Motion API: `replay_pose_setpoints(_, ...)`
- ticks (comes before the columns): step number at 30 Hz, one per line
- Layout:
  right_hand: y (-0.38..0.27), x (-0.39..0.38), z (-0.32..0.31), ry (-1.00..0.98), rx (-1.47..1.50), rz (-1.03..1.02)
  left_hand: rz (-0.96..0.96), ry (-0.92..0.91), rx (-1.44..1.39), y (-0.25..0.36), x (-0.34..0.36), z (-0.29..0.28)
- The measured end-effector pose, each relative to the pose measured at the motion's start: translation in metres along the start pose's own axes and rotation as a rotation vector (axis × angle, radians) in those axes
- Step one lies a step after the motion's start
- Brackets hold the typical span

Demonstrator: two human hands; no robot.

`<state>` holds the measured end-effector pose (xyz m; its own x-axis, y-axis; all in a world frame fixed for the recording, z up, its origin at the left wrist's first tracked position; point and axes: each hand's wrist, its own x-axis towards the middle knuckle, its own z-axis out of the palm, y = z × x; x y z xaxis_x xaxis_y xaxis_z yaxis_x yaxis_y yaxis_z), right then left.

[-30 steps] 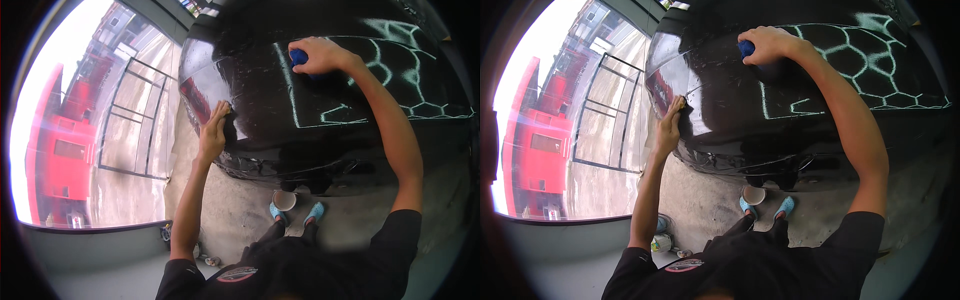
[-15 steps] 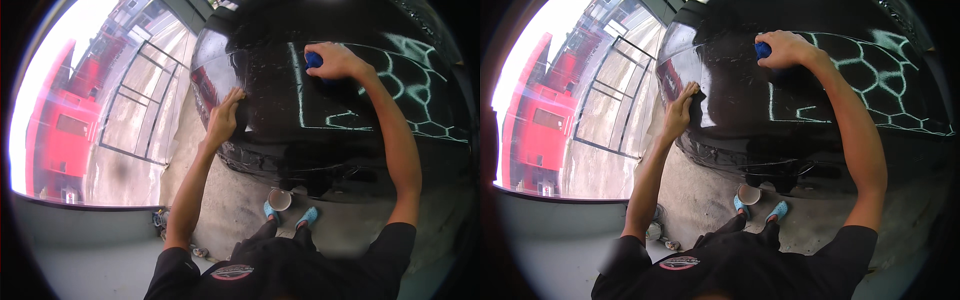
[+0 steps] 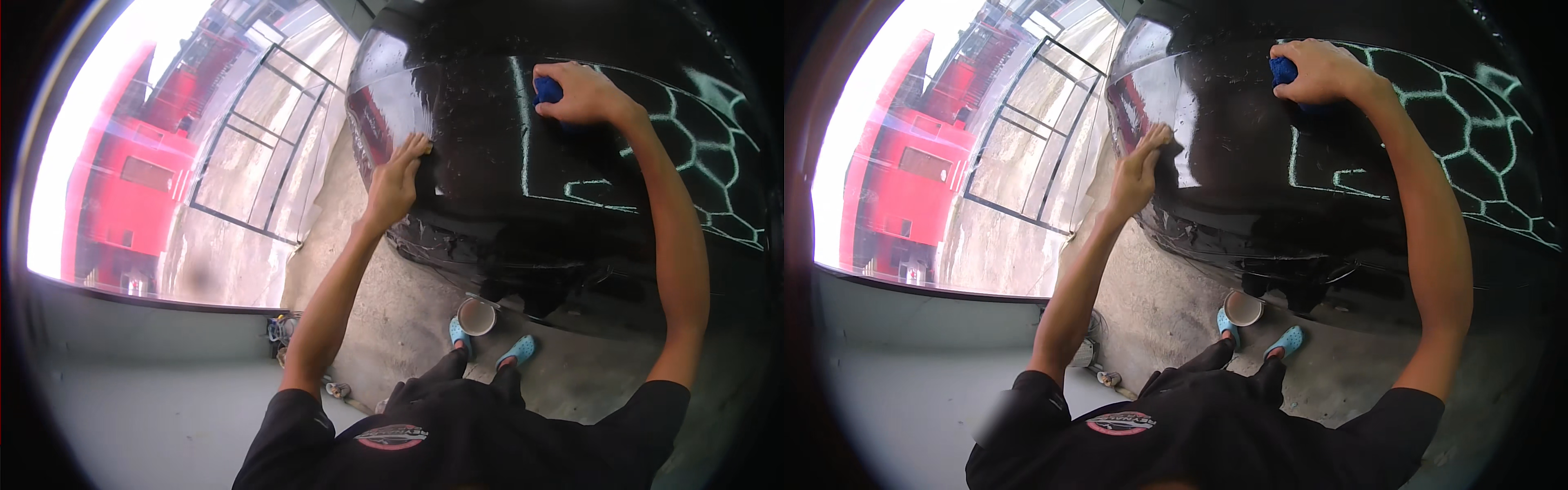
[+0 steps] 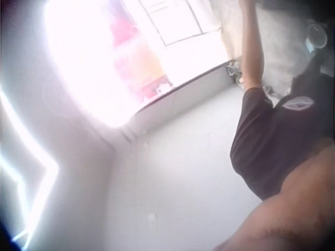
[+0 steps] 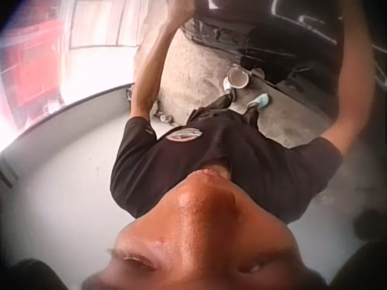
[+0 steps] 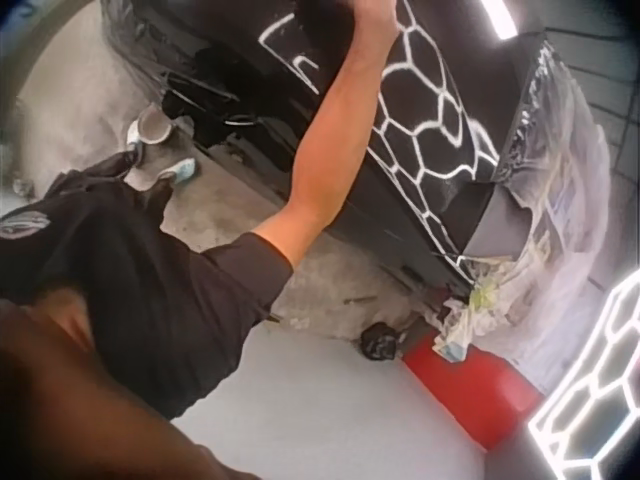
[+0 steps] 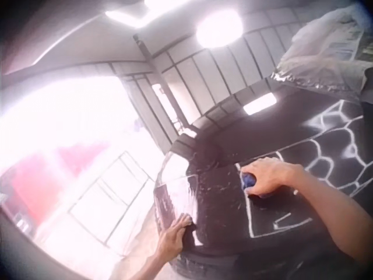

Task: The person dips a cloth into a bucket of water, then sands the car hood using sandpaper while wetting and wiping the surface with the cloth.

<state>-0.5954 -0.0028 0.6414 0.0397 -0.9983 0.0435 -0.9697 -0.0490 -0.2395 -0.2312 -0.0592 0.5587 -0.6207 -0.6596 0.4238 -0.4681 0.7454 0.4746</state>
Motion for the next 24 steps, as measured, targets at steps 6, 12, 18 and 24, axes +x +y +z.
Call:
replay_pose_setpoints(6, -0.014, 0.01, -0.001, 0.0, 0.005, 0.007, -0.058, 0.052, 0.09, -0.004, -0.049, 0.001)
replay_pose_setpoints(12, 0.008, 0.02, 0.02, 0.166, 0.082, -0.076, -0.099, 0.059, 0.201, -0.021, 0.012, -0.008)
replay_pose_setpoints(18, 0.001, 0.009, 0.001, 0.179, -0.021, 0.058, -0.104, 0.299, 0.168, 0.037, -0.091, 0.039)
replay_pose_setpoints(24, -0.002, 0.008, -0.006, 0.27, 0.064, 0.008, -0.383, 0.2, 0.332, 0.013, 0.005, -0.01)
